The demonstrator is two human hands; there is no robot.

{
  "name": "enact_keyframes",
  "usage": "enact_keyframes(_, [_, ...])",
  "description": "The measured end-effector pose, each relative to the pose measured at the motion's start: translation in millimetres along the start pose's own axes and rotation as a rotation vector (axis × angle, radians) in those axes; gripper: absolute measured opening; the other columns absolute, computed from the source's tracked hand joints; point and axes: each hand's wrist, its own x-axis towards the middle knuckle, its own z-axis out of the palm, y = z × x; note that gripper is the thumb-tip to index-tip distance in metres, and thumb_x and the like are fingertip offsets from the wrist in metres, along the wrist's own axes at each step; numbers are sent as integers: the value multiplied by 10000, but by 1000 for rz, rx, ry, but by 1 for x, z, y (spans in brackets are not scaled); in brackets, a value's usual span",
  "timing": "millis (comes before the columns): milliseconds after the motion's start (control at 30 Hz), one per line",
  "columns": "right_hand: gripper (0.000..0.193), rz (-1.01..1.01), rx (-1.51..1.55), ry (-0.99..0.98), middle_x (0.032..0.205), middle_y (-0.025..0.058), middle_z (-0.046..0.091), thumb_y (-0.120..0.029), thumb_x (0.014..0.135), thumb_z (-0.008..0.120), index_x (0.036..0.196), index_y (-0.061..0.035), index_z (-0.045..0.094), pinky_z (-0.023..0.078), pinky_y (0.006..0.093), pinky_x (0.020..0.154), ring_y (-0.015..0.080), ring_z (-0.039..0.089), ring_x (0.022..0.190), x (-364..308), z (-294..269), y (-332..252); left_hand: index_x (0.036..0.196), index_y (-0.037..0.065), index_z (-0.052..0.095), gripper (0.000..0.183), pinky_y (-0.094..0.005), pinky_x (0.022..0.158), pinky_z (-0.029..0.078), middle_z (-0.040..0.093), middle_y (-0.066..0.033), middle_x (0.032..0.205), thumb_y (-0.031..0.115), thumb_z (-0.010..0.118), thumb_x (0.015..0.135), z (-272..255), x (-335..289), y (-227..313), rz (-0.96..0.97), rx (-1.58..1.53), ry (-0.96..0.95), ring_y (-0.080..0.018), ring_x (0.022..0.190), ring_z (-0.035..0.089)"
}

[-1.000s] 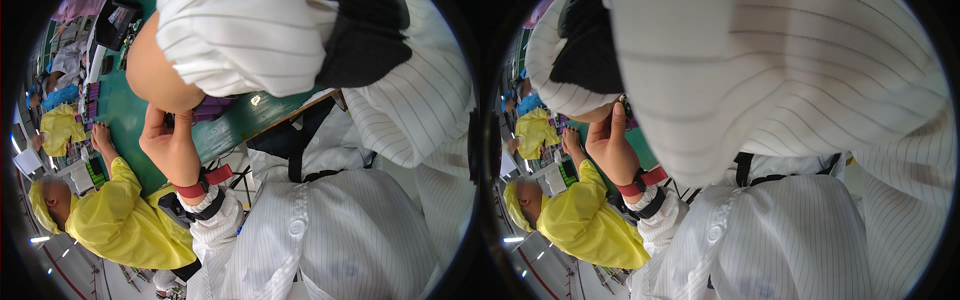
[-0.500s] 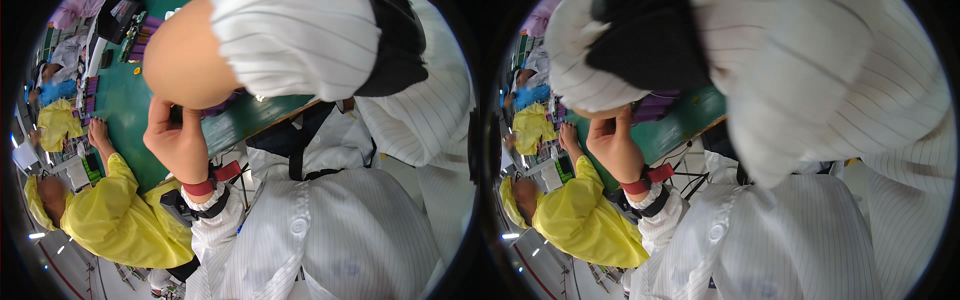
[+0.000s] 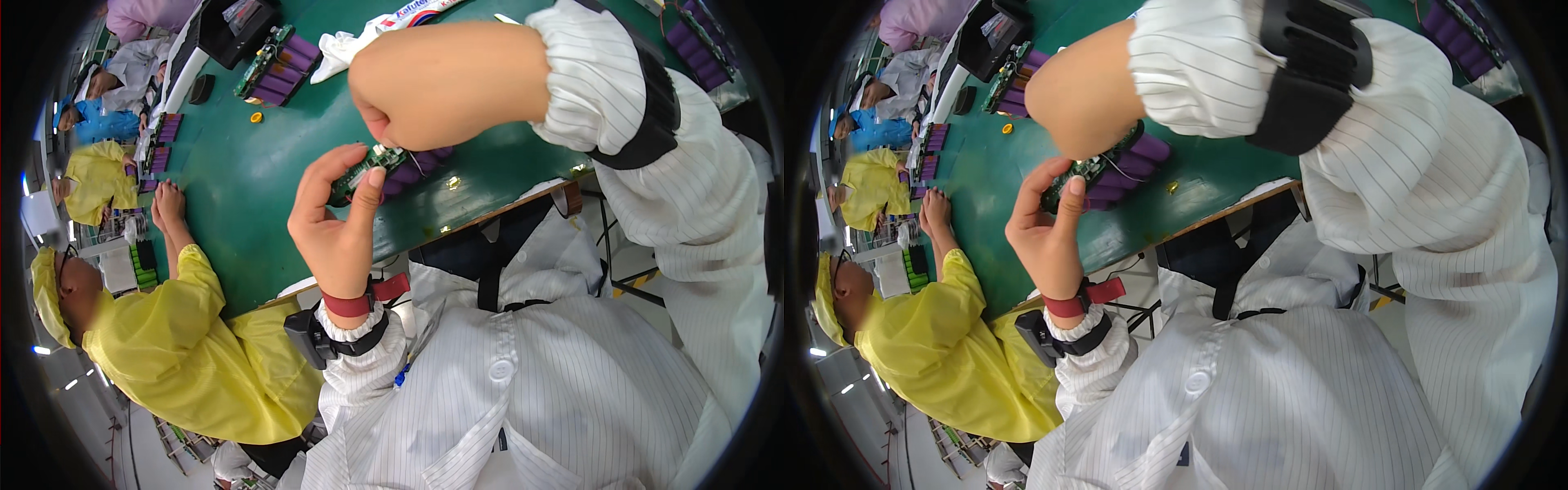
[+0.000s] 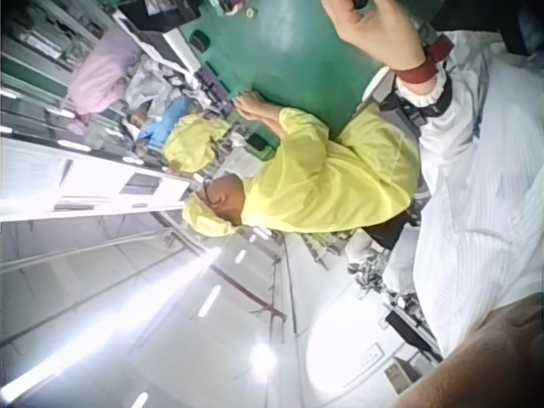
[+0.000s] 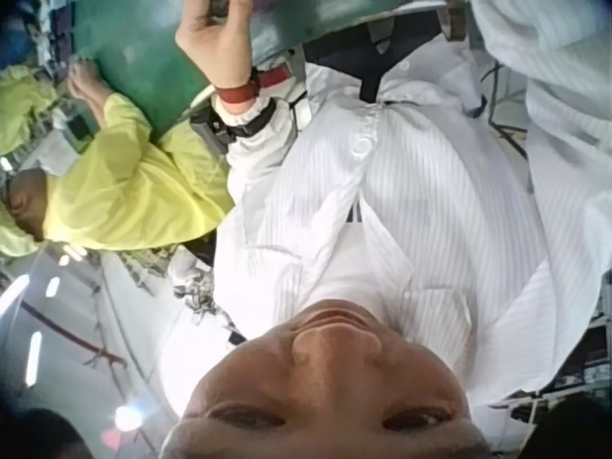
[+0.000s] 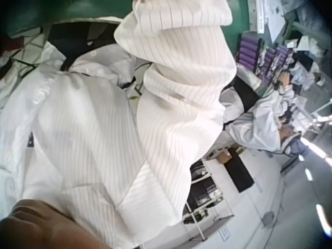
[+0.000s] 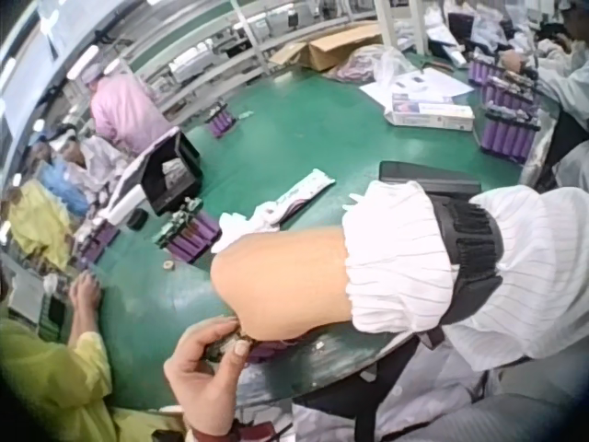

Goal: Assembling lithium-ion battery packs with circuit boards using protective tape and adhesive.

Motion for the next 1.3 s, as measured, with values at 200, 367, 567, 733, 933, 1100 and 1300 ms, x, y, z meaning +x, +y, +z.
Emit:
enact_keyframes(200, [91,-95,18,34,586,157,602,-64,650,599,668,13,644,452,349,497,261,575,514,9,-5,12,1047,-48,632,222,-215,659,465,624,-50,963,41,688,851,5,-2,2,-117,-177,-31,-88,748,566])
enact_keyframes(367, [86,15,29,-71,599,175,603,-58,660,616,667,22,647,463,374,524,291,587,539,15,-3,6,966,-34,655,196,-255,753,480,625,-103,997,30,728,796,3,-4,0,-107,-213,-20,-150,869,582])
enact_keyframes(567, [77,34,-25,-143,617,181,605,-30,712,617,701,44,637,464,379,558,309,600,598,19,3,9,947,-20,658,198,-269,762,467,635,-109,970,36,741,776,5,-2,-3,-10,-183,0,-170,862,592])
enact_keyframes(733, [60,67,41,-148,773,169,587,8,697,638,733,35,599,446,403,631,340,582,723,12,4,7,962,-35,643,174,-246,781,463,611,-89,1008,11,713,809,6,-2,-1,-14,-187,-30,-139,883,569])
enact_keyframes(933, [77,49,56,-39,784,160,583,-7,710,643,761,19,591,443,402,632,334,573,728,7,9,14,963,-31,646,163,-245,781,462,605,-93,1025,10,701,816,8,2,-2,-44,-227,-45,-141,880,573])
enact_keyframes(1100, [255,-23,394,548,904,86,623,-121,776,691,993,-9,620,464,325,708,217,579,744,-18,13,10,1039,-17,640,271,-306,896,429,577,-127,1131,74,714,794,-4,-4,-16,117,-100,-44,-205,1040,552])
enact_keyframes(1300, [214,350,957,647,876,-11,591,-94,874,659,1057,0,600,418,185,683,47,523,760,-73,87,15,1326,29,450,769,-382,1010,381,365,-113,1368,150,832,670,2,-28,-32,-22,-271,111,-251,1214,436])
